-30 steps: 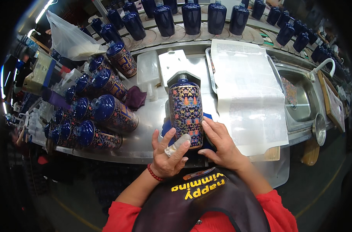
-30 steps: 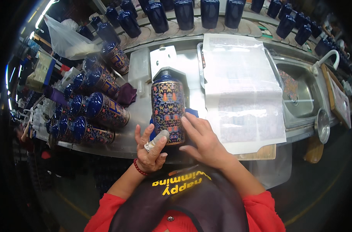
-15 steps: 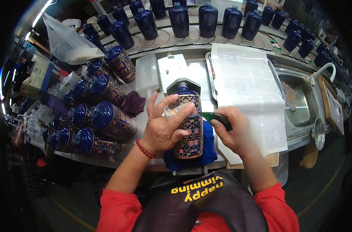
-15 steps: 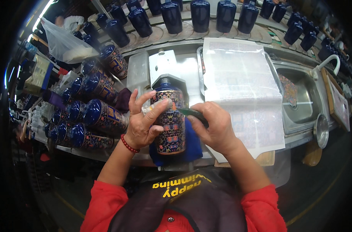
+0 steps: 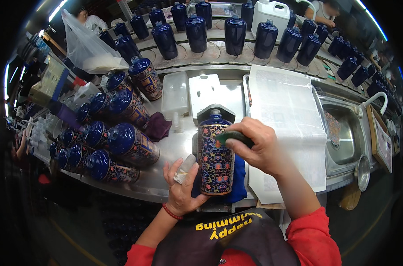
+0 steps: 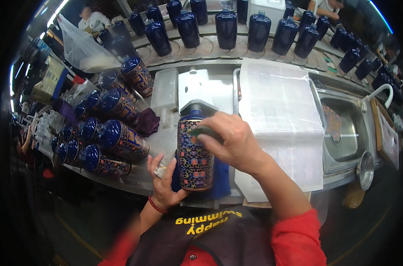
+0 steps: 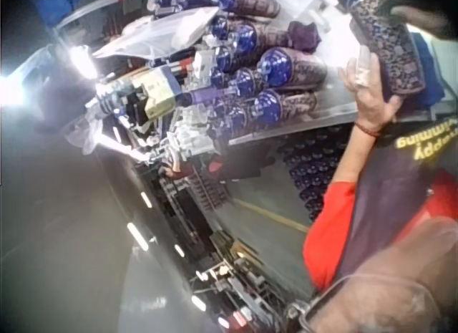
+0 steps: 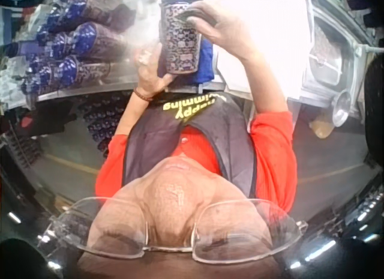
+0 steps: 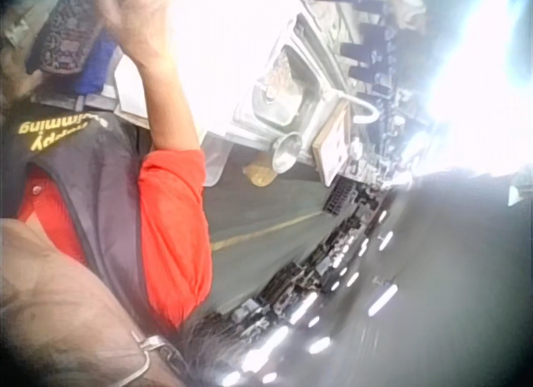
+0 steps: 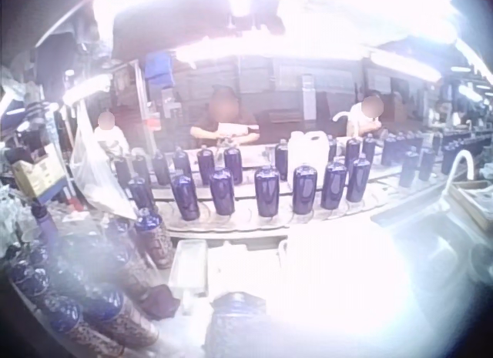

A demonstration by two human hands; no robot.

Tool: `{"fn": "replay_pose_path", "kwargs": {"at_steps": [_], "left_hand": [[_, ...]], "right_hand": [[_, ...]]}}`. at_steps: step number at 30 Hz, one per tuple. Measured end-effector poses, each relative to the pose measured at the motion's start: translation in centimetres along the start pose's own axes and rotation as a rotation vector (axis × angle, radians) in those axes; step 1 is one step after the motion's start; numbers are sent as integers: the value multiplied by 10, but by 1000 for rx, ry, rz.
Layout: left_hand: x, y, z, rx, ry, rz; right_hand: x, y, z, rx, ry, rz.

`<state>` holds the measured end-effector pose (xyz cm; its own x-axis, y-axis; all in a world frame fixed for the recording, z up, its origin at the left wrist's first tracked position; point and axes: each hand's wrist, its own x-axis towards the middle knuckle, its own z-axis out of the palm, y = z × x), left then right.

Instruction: The person cleans a blue bottle with a green sponge, then selects a decorative label from a sheet and applies it to the bottle's surface, smoothing it with fingers to adhere the label.

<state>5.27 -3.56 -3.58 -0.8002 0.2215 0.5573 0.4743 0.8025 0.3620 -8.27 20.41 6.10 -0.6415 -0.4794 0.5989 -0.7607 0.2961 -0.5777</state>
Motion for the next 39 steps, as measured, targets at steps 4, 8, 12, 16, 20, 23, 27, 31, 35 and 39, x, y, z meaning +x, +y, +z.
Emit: {"fn": "replay_pose_path", "kwargs": {"at_steps": [4,8,12,16,20,23,27,31,35,39], "left_hand": [[8,-2,-4,76,-26,101],[9,3,-1,5,-13,34],[10,3,2,18,-5,13],[12,4,-4,71,-40,23],[14,7,-6,80,-61,19],[17,8,-7,88,-54,27],[27,14,-16,183,-33,64],[34,22,-26,333,-33,131],[33,18,-19,257,59,207],[27,7,-9,117,32,67]], "right_hand": [[8,9,0,-143,182,289],[11,23,-2,192,-16,259],[13,34,-5,262,41,344],[13,34,-7,-36,85,305],[7,29,-7,279,-37,470],[5,28,-7,153,114,482],[8,25,-9,183,4,458],[12,18,-11,337,-35,483],[15,14,-12,57,40,383],[18,15,-13,176,-113,337]]}}
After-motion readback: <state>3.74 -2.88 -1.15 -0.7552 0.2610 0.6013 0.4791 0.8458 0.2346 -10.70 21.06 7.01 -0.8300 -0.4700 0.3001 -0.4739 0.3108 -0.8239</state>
